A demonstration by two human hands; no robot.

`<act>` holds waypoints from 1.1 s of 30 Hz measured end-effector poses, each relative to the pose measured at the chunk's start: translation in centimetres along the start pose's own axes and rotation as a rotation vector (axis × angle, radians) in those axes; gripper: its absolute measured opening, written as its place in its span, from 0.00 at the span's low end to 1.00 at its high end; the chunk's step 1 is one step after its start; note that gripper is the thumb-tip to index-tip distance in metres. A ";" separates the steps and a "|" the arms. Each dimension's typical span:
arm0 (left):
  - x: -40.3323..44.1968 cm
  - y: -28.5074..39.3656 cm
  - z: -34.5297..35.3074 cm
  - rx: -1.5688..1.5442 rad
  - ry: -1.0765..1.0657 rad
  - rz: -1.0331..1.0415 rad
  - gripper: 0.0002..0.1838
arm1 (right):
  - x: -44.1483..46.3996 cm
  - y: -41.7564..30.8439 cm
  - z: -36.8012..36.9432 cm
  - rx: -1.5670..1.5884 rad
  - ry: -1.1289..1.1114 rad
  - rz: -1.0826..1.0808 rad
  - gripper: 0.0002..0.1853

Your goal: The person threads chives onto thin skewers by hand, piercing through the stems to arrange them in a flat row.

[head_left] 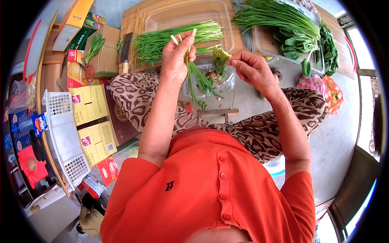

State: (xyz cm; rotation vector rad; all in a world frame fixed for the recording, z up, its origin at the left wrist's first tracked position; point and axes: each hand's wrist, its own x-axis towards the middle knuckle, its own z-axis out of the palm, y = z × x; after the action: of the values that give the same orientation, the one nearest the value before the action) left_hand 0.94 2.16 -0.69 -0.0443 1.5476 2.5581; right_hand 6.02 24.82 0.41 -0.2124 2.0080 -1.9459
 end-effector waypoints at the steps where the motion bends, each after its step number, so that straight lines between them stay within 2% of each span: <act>1: 0.0 -0.1 -0.1 0.000 0.001 0.001 0.09 | 0.0 0.0 0.0 0.007 0.001 -0.004 0.08; 12: -0.1 -0.9 0.9 0.361 0.146 0.351 0.06 | -0.4 -0.2 0.9 0.065 0.006 0.016 0.08; 15: -0.2 -1.0 1.1 0.348 0.153 0.370 0.03 | -0.5 -0.5 0.9 0.085 0.005 0.033 0.09; 33: -0.3 -1.4 1.0 0.366 0.159 0.396 0.04 | -0.6 -0.7 1.0 0.079 -0.013 0.043 0.10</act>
State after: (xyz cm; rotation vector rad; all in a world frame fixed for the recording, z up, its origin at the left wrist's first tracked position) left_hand 1.48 3.66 -1.37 0.1156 2.2633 2.5426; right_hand 6.85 24.10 1.21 -0.1610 1.9074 -1.9881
